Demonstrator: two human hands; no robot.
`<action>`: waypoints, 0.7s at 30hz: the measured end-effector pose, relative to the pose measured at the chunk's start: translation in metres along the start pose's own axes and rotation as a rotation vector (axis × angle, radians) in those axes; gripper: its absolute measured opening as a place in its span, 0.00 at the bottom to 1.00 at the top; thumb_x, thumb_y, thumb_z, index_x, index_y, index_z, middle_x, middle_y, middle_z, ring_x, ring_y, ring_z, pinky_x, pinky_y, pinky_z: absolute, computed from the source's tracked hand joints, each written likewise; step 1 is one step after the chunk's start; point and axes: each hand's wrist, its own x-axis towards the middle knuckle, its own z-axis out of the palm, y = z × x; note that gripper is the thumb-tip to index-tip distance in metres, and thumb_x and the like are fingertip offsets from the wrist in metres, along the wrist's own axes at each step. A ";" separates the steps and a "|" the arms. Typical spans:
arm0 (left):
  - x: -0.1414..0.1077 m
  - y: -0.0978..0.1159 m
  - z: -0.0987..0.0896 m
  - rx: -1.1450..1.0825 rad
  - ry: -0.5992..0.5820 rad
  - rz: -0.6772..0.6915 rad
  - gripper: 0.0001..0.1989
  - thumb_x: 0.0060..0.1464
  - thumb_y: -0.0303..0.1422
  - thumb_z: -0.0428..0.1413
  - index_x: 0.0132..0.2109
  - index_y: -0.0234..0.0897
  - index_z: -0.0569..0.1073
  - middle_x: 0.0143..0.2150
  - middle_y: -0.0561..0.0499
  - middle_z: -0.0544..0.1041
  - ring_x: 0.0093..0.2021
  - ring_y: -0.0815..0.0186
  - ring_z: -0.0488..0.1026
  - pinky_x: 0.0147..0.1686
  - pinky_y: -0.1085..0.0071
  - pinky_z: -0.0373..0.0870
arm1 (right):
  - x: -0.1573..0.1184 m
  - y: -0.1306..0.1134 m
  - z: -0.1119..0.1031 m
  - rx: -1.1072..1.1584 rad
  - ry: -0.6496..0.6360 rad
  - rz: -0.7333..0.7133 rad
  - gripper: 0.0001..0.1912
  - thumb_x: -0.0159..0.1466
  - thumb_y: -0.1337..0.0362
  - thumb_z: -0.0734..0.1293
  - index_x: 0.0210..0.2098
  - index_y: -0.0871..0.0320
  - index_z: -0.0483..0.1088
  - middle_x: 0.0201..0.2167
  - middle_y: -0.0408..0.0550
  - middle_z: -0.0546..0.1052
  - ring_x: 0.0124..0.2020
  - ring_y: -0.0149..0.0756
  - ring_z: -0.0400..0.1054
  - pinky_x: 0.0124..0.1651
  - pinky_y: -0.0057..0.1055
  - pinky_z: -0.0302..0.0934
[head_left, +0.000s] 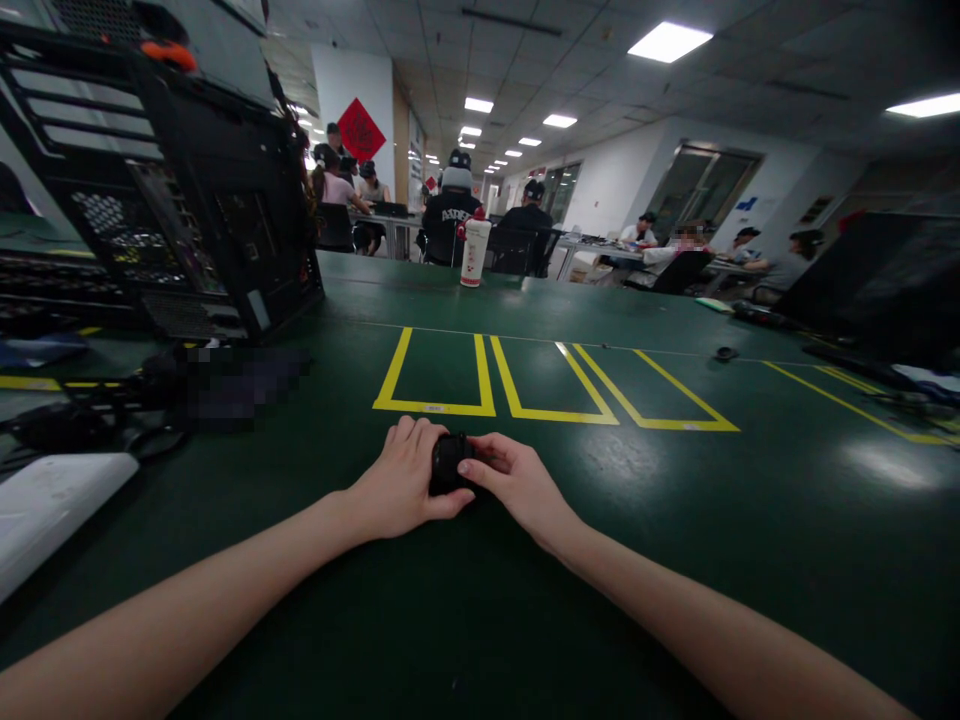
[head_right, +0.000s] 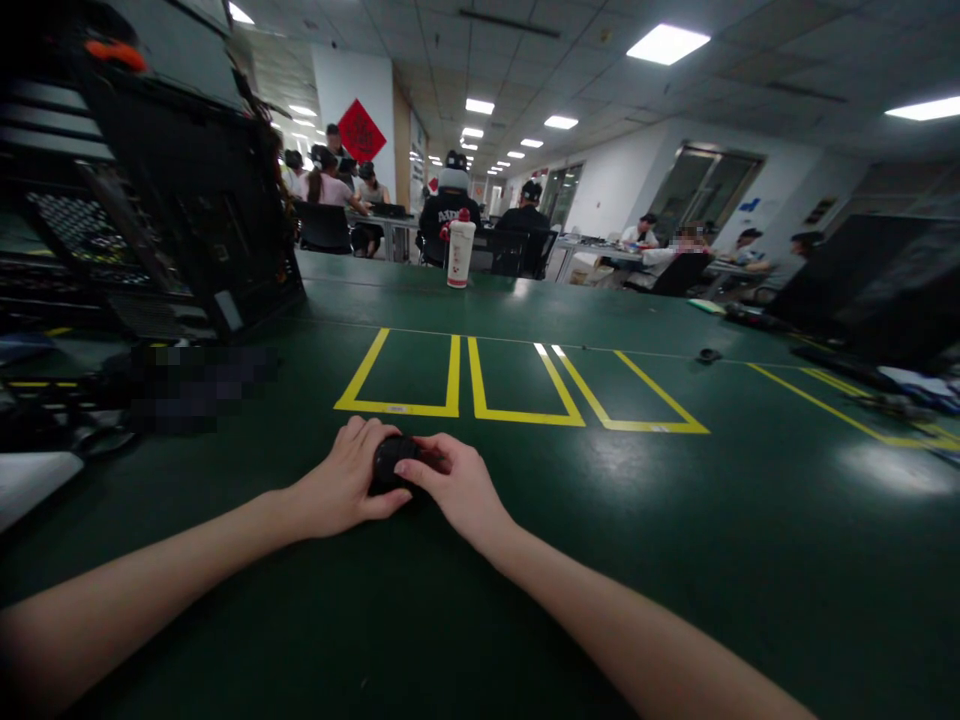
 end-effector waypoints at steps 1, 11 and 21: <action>0.000 0.000 0.000 0.004 0.004 0.003 0.29 0.48 0.50 0.49 0.49 0.31 0.60 0.43 0.43 0.63 0.42 0.56 0.59 0.41 0.60 0.61 | -0.001 0.000 0.001 0.001 0.005 0.006 0.17 0.54 0.60 0.66 0.43 0.57 0.66 0.42 0.47 0.72 0.42 0.37 0.67 0.48 0.39 0.60; -0.001 0.000 -0.001 0.008 -0.002 0.017 0.30 0.46 0.51 0.50 0.49 0.31 0.60 0.42 0.43 0.63 0.41 0.57 0.59 0.41 0.60 0.60 | -0.004 0.002 -0.001 0.050 -0.012 0.008 0.13 0.58 0.60 0.63 0.42 0.56 0.65 0.42 0.47 0.70 0.44 0.36 0.65 0.49 0.38 0.59; 0.000 -0.001 0.002 0.016 0.021 0.024 0.30 0.45 0.51 0.51 0.48 0.32 0.60 0.41 0.44 0.63 0.41 0.57 0.59 0.41 0.59 0.60 | -0.008 0.005 0.000 0.037 -0.082 -0.117 0.13 0.58 0.66 0.63 0.43 0.53 0.60 0.44 0.44 0.67 0.47 0.34 0.63 0.49 0.35 0.60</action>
